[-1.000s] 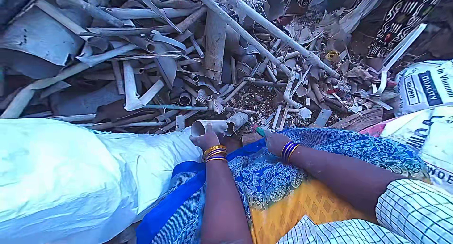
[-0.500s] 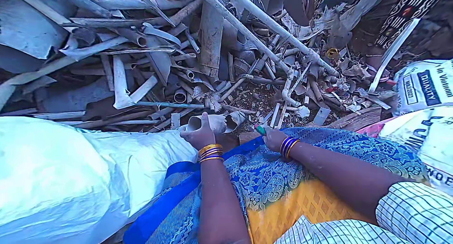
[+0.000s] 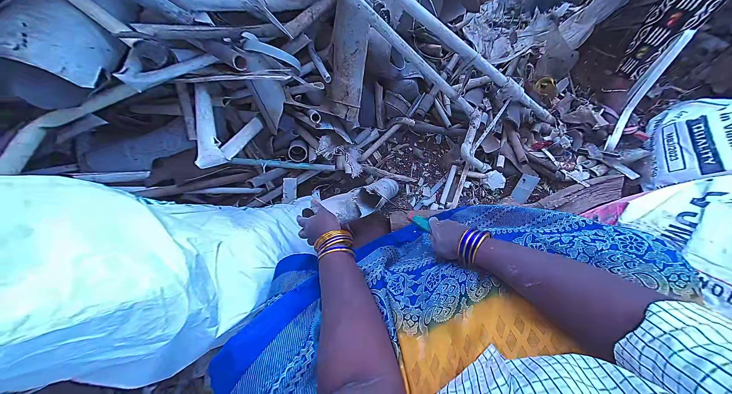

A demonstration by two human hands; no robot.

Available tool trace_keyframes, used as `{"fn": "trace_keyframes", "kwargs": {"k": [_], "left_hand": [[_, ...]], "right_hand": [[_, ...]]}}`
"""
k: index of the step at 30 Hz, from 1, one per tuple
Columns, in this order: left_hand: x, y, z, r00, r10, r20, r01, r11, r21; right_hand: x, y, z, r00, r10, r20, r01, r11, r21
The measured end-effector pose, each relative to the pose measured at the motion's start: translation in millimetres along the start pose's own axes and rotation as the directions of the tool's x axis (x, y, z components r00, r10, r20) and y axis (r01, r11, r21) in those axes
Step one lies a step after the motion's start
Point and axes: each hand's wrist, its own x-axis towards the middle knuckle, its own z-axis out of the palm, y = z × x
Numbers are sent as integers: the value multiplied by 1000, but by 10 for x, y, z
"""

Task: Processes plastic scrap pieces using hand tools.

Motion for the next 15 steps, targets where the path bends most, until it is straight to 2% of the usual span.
{"fn": "trace_keyframes", "kwargs": {"k": [1, 2, 5, 6, 9, 11, 13, 15], "left_hand": [[-29, 13, 2, 1000, -22, -8, 22, 1000, -17], [-43, 12, -2, 1000, -28, -7, 28, 999, -23], [65, -56, 41, 1000, -31, 0, 31, 1000, 1], [59, -62, 36, 999, -34, 8, 34, 999, 11], [2, -54, 16, 999, 51, -3, -50, 996, 78], [111, -152, 154, 975, 192, -114, -172, 971, 164], [9, -50, 34, 999, 50, 10, -50, 995, 81], [-3, -3, 56, 999, -38, 7, 38, 999, 2]], "right_hand": [[36, -5, 4, 999, 42, 31, -41, 998, -37], [21, -38, -13, 998, 57, -8, -57, 998, -37], [-137, -151, -109, 980, -4, -200, 10, 999, 31], [-152, -147, -90, 975, -27, -220, 35, 999, 33], [-5, -20, -18, 999, 11, -44, -13, 999, -53], [47, 26, -42, 999, 42, -9, -43, 993, -109], [-31, -40, -92, 997, -3, -75, -5, 994, -108], [-70, -83, -109, 987, -52, -151, 39, 995, -87]]}}
